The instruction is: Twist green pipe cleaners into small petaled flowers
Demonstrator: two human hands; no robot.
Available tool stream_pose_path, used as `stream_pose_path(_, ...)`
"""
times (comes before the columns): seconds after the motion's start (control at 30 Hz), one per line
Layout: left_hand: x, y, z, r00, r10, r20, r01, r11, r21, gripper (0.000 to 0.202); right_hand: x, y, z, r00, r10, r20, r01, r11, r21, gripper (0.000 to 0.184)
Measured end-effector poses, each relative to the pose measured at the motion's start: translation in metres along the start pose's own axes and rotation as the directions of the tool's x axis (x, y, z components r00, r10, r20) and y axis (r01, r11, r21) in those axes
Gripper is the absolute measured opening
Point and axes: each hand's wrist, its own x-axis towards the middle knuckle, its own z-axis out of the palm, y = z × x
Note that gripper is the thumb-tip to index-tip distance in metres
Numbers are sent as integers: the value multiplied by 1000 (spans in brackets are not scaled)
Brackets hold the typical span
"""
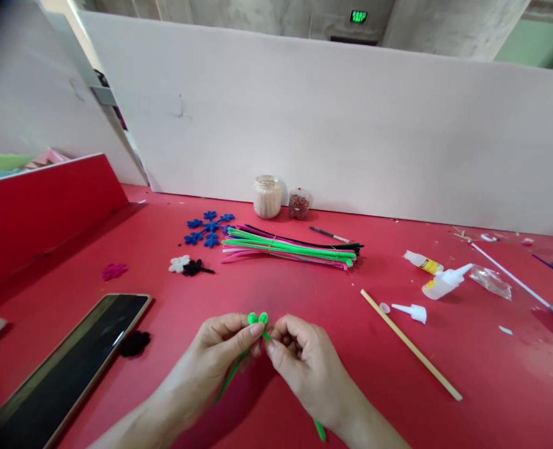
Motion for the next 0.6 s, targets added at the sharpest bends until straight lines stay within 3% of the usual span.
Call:
stream_pose_path(0.23,0,0,1,997,71,-37,-64,984,169,26,-1,1,1,994,6,-113,-5,1000,8,17)
stream_pose_path(0.6,-3,3,10,993,120,-22,-119,992,45,18,-2,6,11,980,113,-163,-72,969,238,16)
